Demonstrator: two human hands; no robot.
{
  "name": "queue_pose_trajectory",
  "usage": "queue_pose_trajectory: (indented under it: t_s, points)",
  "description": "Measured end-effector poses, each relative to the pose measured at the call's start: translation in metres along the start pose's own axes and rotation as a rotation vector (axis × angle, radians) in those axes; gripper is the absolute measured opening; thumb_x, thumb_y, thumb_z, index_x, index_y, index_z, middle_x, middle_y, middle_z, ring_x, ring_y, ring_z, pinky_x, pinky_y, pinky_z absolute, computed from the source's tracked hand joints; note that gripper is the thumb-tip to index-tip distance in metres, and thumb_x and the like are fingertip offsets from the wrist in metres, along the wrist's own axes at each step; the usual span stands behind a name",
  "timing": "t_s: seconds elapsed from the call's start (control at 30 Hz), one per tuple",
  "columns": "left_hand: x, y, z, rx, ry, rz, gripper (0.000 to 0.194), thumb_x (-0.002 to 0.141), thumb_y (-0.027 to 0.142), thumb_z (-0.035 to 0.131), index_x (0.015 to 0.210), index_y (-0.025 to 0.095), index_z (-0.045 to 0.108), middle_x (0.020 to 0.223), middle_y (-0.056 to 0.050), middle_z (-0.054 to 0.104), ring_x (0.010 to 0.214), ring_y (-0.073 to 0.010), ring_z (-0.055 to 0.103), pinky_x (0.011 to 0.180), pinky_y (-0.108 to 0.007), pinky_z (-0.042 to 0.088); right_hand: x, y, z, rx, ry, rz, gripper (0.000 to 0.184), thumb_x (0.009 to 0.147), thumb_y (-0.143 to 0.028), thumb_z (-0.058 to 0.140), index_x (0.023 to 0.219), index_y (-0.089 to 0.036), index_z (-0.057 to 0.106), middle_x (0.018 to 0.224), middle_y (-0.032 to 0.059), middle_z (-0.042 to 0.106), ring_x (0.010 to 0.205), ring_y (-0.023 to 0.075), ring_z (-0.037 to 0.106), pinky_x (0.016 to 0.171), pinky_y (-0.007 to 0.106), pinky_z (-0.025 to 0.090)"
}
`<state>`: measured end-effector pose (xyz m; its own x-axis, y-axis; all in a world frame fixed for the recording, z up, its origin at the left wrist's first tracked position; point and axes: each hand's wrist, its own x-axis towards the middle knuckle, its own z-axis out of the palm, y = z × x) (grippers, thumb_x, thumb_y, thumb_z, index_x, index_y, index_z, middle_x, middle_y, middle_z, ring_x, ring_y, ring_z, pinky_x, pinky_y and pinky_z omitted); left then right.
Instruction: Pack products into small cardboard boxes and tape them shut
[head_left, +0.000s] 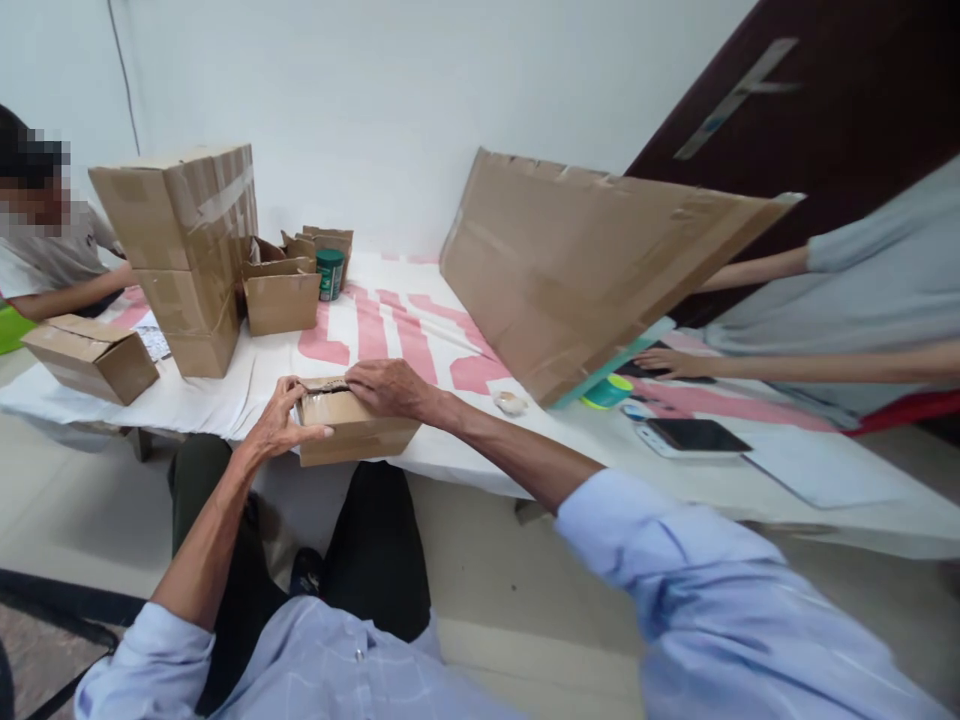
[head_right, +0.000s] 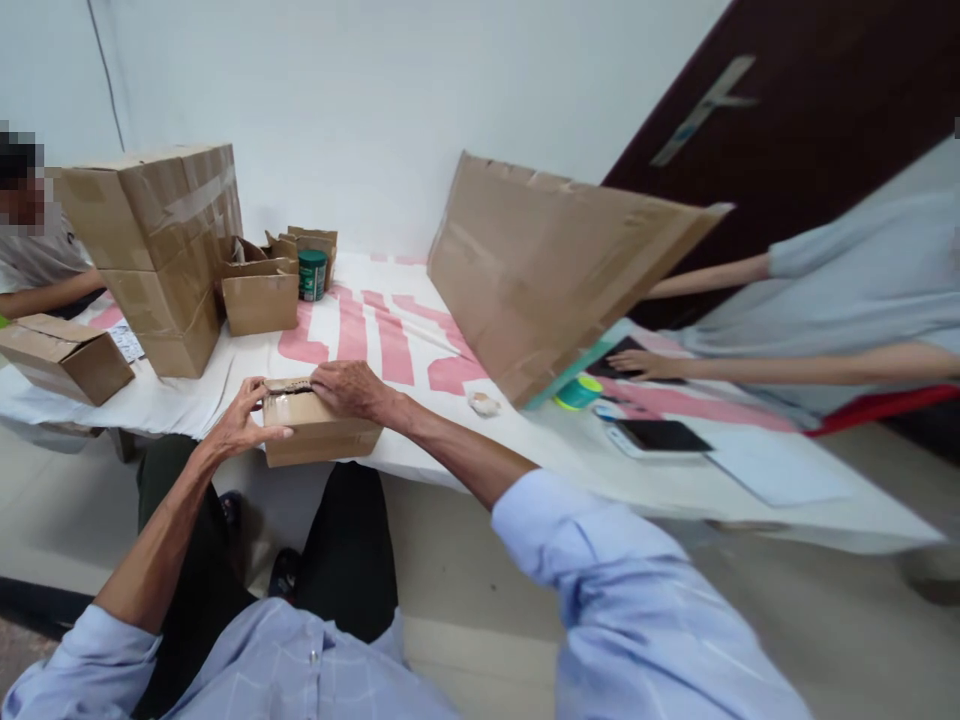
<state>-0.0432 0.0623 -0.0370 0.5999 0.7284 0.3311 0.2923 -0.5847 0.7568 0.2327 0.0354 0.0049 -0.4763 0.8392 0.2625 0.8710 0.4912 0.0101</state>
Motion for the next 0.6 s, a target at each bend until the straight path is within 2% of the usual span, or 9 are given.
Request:
queue_pose_trajectory:
  t_s: [0.07, 0.13, 0.17, 0.27, 0.33, 0.43, 0.53, 0.6]
  points:
    - [0.0, -0.003, -0.005, -0.022, -0.009, 0.011, 0.073, 0.07, 0.066, 0.09, 0.126, 0.022, 0.072, 0.132, -0.013, 0.054, 0.132, -0.0321, 0.056, 0.115, -0.053, 0.053, -0.008, 0.019, -0.002, 0.045, 0.1, 0.116, 0.037, 0.111, -0.023, 0.038, 0.11, -0.017, 0.074, 0.112, 0.012, 0.077, 0.102, 0.0214, 0.068, 0.086, 0.03, 0.047]
    - [-0.005, -0.006, -0.014, -0.019, 0.001, 0.02, 0.076, 0.069, 0.066, 0.091, 0.129, 0.023, 0.071, 0.133, -0.012, 0.052, 0.134, -0.0325, 0.053, 0.118, -0.053, 0.051, -0.022, 0.04, 0.002, 0.016, 0.128, 0.315, 0.037, 0.112, -0.024, 0.038, 0.111, -0.016, 0.074, 0.114, 0.0136, 0.075, 0.104, 0.0227, 0.068, 0.09, 0.032, 0.049]
    - [-0.009, -0.007, -0.018, -0.008, 0.014, 0.021, 0.078, 0.068, 0.065, 0.091, 0.131, 0.024, 0.071, 0.134, -0.012, 0.052, 0.136, -0.0332, 0.052, 0.12, -0.054, 0.049, -0.031, 0.049, 0.007, -0.019, 0.087, 0.412, 0.033, 0.111, -0.027, 0.042, 0.112, -0.015, 0.073, 0.116, 0.0149, 0.075, 0.106, 0.0242, 0.067, 0.09, 0.033, 0.049]
    - [-0.02, -0.009, -0.03, 0.026, 0.043, 0.003, 0.082, 0.068, 0.063, 0.092, 0.136, 0.025, 0.069, 0.139, -0.012, 0.05, 0.142, -0.0349, 0.047, 0.126, -0.054, 0.044, -0.054, 0.062, 0.033, -0.09, -0.156, 0.604, 0.028, 0.106, -0.039, 0.061, 0.117, -0.015, 0.072, 0.125, 0.0186, 0.072, 0.114, 0.0282, 0.066, 0.089, 0.035, 0.052]
    - [-0.024, -0.009, -0.033, 0.028, 0.043, -0.017, 0.081, 0.069, 0.064, 0.091, 0.137, 0.025, 0.069, 0.141, -0.012, 0.05, 0.144, -0.0355, 0.046, 0.127, -0.054, 0.042, -0.063, 0.06, 0.055, -0.086, -0.256, 0.675, 0.028, 0.103, -0.042, 0.068, 0.116, -0.017, 0.07, 0.126, 0.0183, 0.071, 0.115, 0.0281, 0.066, 0.089, 0.035, 0.052]
    - [-0.025, -0.007, -0.032, -0.004, 0.046, -0.06, 0.072, 0.074, 0.067, 0.086, 0.131, 0.025, 0.071, 0.141, -0.012, 0.049, 0.145, -0.0352, 0.046, 0.126, -0.053, 0.043, -0.067, 0.052, 0.078, -0.062, -0.241, 0.732, 0.02, 0.101, -0.03, 0.068, 0.115, -0.016, 0.069, 0.125, 0.0178, 0.072, 0.11, 0.0266, 0.067, 0.085, 0.033, 0.05]
    - [-0.023, -0.007, -0.028, -0.035, 0.051, -0.103, 0.066, 0.077, 0.068, 0.083, 0.126, 0.025, 0.072, 0.141, -0.011, 0.049, 0.144, -0.0343, 0.048, 0.122, -0.051, 0.048, -0.069, 0.053, 0.081, -0.048, -0.164, 0.78, 0.017, 0.101, -0.02, 0.057, 0.112, -0.013, 0.069, 0.117, 0.0192, 0.073, 0.098, 0.0253, 0.068, 0.076, 0.031, 0.047]
    - [-0.023, -0.008, -0.026, -0.044, 0.059, -0.117, 0.067, 0.076, 0.067, 0.083, 0.127, 0.026, 0.07, 0.143, -0.011, 0.048, 0.145, -0.0343, 0.048, 0.12, -0.051, 0.049, -0.07, 0.058, 0.072, -0.052, -0.116, 0.834, 0.027, 0.104, -0.018, 0.043, 0.111, -0.012, 0.069, 0.105, 0.0184, 0.074, 0.087, 0.0247, 0.067, 0.07, 0.031, 0.045]
